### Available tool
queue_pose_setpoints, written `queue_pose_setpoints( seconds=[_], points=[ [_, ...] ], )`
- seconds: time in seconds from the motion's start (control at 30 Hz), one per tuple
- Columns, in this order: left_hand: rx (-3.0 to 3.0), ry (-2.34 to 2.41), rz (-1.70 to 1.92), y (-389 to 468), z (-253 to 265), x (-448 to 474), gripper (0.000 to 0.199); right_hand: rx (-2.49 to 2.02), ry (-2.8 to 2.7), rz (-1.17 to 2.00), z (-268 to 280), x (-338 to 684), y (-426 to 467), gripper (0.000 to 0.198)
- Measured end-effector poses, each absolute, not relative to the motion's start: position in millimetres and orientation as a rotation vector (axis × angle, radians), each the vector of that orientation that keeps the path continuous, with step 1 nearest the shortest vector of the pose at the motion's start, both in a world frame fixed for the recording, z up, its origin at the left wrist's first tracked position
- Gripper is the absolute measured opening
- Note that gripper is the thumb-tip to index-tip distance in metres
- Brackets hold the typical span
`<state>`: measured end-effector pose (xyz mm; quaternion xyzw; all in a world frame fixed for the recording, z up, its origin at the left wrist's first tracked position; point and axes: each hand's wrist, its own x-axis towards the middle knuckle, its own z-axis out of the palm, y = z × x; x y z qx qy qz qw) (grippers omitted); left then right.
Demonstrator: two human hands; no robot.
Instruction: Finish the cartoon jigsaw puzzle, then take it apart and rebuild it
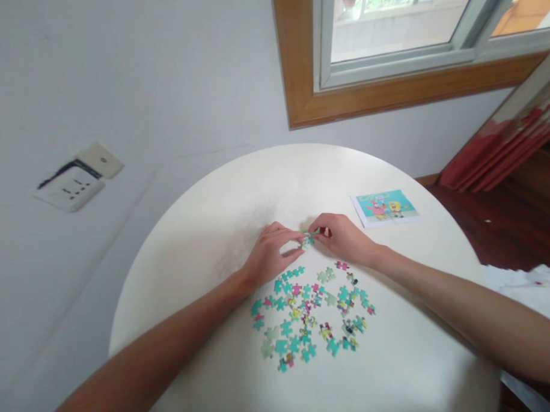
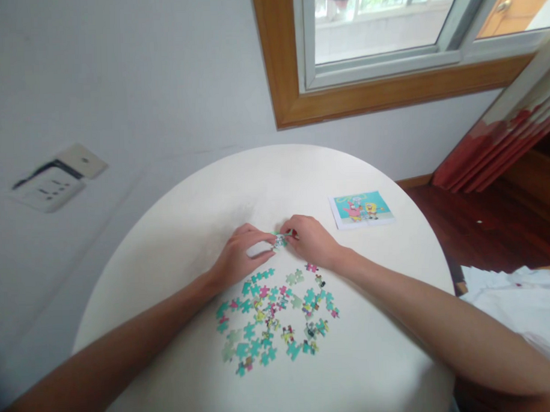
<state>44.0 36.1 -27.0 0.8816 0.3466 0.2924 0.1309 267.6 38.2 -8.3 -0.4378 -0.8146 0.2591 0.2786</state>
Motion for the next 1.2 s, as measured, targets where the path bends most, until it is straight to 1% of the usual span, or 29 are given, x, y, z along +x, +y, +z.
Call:
queue_pose_setpoints(
  seconds=[0.1,0.27,0.4,0.57,0.73,0.83,1.07,1.2],
  points=[
    [2.534,0.999,0.887,35.2,-26.3,43.8,0.024,-1.151,-2.107,0.852,-13.3,264.7,37.5,0.019],
    [2.507,0.950,0.903,33.8,-25.0,42.9,0.020,-1.127,-1.881,1.126,-21.7,259.1,36.0,0.011],
    [2.494,0.931,0.922,32.6,-22.5,43.4,0.019,-1.100,-1.751,1.262,-20.3,257.0,35.7,0.006],
    [2.480,0.942,0.965,31.7,-20.5,44.0,0.022,-1.166,-1.628,1.314,-15.8,256.5,35.8,0.008],
    [2.510,0.950,0.970,31.1,-21.2,44.1,0.015,-1.136,-1.596,1.358,-14.8,254.1,33.8,0.010],
    [2.530,0.926,0.975,31.0,-22.1,43.8,0.016,-1.105,-1.587,1.374,-15.5,253.4,33.5,0.010],
    [2.584,0.888,0.880,31.9,-23.2,41.3,0.019,-1.084,-1.583,1.412,-17.9,252.9,33.3,0.014],
    [2.581,0.940,0.813,35.2,-15.5,35.2,0.019,-1.085,-1.611,1.385,-13.5,254.4,33.0,0.009]
  ],
)
